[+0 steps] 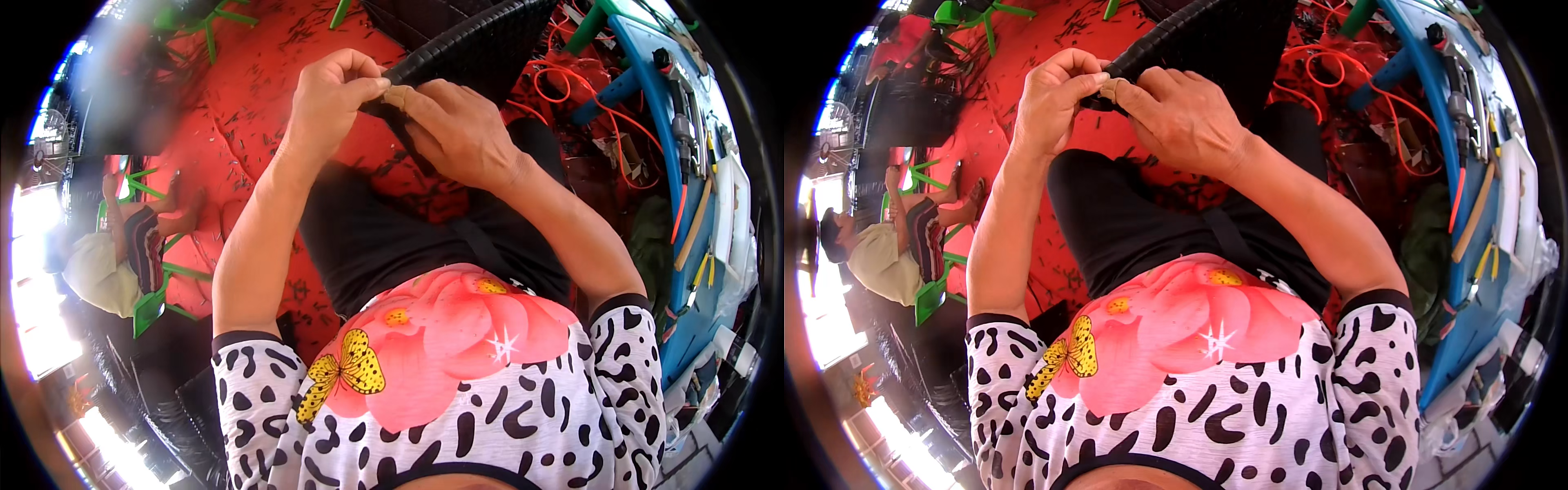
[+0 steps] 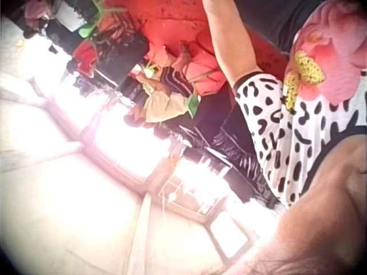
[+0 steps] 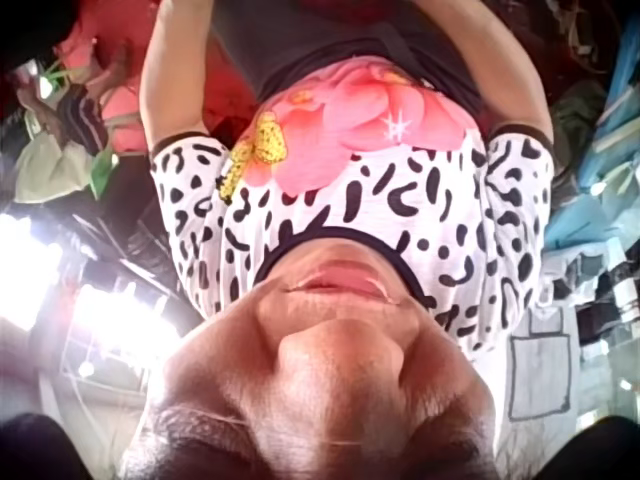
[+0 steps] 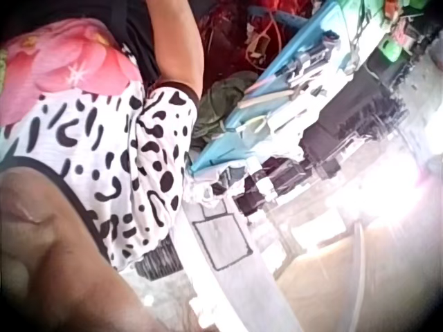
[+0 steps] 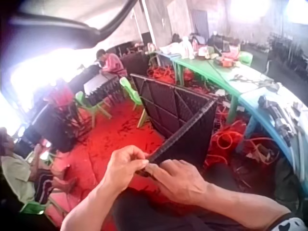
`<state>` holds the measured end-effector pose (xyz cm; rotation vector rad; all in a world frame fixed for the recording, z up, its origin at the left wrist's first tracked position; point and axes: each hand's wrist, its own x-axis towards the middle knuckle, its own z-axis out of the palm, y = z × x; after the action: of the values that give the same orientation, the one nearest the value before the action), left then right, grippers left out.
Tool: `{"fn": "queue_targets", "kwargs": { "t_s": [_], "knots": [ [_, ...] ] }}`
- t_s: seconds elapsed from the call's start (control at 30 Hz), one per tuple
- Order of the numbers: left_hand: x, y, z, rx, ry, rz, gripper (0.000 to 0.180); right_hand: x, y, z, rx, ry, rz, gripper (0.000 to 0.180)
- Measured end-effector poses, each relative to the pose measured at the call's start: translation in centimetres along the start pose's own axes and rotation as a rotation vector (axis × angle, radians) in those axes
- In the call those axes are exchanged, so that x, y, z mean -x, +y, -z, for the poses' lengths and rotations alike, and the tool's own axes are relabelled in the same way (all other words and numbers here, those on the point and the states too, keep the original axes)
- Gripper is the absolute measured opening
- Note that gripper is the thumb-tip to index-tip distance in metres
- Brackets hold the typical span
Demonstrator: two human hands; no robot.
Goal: The person attaches a black strip to the corner and edges of a wicker furniture piece, using a pneumatic stapler to secure it and pliers to adjust the fit. They then use a knife to trim the excess material.
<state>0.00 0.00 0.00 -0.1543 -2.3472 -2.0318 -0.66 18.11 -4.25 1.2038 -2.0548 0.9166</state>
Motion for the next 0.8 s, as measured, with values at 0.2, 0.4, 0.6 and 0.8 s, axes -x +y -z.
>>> {"fn": "queue_targets", "kwargs": {
  "t_s": [0.2, 0.4, 0.6, 0.8],
  "knots": [
    [0.5, 0.3, -0.4, -0.052, -0.058, 0.071, 0.001, 0.4, 0.7, -0.3, 0.111, 0.041, 0.058, 0.032],
    [0.8, 0.1, -0.3, -0.038, -0.054, 0.06, 0.003, 0.2, 1.1, -1.0, 0.113, 0.08, 0.118, 0.028],
    [0.8, 0.9, -1.0, -0.138, 0.019, 0.068, 0.007, 1.3, 1.3, -2.8, 0.061, 0.196, 0.082, 0.032],
    [0.5, -0.5, -1.0, 0.075, 0.018, -0.018, 0.005, 2.2, 0.8, -3.1, -0.011, 0.235, 0.001, 0.034]
  ]
}}
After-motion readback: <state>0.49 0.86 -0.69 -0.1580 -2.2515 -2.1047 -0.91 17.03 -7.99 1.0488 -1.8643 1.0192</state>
